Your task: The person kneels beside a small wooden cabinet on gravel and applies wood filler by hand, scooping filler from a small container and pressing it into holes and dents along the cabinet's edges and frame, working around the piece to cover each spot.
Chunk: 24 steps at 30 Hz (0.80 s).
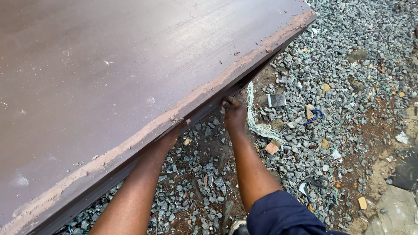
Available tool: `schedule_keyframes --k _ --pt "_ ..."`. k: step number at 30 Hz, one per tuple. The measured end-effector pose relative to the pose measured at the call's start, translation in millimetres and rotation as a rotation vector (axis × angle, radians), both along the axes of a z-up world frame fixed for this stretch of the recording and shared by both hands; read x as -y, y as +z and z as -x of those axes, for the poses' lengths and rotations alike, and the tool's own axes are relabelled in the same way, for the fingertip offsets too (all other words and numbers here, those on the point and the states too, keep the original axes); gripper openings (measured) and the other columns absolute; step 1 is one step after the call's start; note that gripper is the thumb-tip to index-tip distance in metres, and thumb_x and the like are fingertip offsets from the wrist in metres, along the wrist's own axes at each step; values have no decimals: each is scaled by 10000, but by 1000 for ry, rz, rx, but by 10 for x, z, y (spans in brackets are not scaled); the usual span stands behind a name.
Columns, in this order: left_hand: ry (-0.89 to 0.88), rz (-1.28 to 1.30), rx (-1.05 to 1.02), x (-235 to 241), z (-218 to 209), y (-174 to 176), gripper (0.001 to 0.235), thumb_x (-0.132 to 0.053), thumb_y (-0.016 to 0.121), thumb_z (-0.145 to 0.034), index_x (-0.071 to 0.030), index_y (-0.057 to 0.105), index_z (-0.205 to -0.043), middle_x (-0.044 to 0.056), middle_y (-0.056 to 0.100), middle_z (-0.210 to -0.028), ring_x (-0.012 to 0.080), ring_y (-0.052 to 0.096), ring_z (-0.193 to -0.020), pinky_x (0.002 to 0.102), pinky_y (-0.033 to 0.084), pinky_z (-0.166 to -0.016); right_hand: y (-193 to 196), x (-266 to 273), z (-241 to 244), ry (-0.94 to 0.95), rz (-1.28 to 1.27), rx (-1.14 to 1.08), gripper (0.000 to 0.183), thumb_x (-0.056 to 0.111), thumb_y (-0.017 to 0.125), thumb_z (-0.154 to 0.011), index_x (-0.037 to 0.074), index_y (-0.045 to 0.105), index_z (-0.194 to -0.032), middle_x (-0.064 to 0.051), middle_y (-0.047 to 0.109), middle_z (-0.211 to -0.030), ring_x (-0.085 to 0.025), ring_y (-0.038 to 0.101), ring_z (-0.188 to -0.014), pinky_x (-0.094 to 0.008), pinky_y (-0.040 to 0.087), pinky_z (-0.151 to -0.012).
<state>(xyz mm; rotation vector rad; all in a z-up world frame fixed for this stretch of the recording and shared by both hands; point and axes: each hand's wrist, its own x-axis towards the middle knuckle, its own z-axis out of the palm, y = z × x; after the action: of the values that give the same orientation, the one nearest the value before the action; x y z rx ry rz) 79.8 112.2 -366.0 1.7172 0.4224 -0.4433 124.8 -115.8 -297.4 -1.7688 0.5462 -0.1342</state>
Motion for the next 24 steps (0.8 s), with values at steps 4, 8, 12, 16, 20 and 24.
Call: schedule_keyframes --k 4,8,12,16,20,24 --pt "-25 -40 -7 -112 11 -8 622 -418 834 -711 -126 733 -1252 141 706 -1259 355 632 -1119 490 409 -995 66 -53 41 46 162 5 227 116 685 -987 -8 738 -1170 -209 727 -1015 -262 721 -918 -354 669 -688" --pt "-43 -84 -19 -317 83 -28 621 -409 837 -712 -121 732 -1252 147 707 -1257 360 633 -1127 490 415 -999 -36 -161 23 149 490 -32 237 202 714 -982 34 766 -1140 -199 721 -1034 -397 706 -963 -437 620 -743" --pt "-72 -123 -38 -849 297 -246 619 -399 840 -712 -115 732 -1251 154 709 -1255 366 635 -1134 490 422 -1002 168 -397 86 175 735 -117 299 249 670 -1001 49 741 -1211 -164 622 -1180 -431 621 -1086 -492 606 -912" --pt "-90 -160 -46 -981 453 -308 618 -390 844 -713 -109 732 -1251 160 710 -1254 371 636 -1141 491 428 -1006 462 -681 353 195 684 -119 341 141 532 -1047 -27 658 -1316 -246 538 -1246 -513 550 -1121 -533 607 -899" --pt "-112 -196 -62 -1116 593 -295 616 -381 847 -713 -103 731 -1251 166 711 -1252 377 638 -1149 491 435 -1009 301 -752 435 222 682 -95 347 107 511 -1040 -46 643 -1323 -240 533 -1235 -515 540 -1097 -540 601 -859" --pt "-134 -236 -78 -1274 724 -230 615 -372 850 -713 -97 731 -1251 172 713 -1251 382 639 -1156 492 442 -1012 -71 -894 503 256 788 -141 328 115 521 -1002 24 697 -1263 -173 572 -1262 -468 545 -1138 -554 565 -885"
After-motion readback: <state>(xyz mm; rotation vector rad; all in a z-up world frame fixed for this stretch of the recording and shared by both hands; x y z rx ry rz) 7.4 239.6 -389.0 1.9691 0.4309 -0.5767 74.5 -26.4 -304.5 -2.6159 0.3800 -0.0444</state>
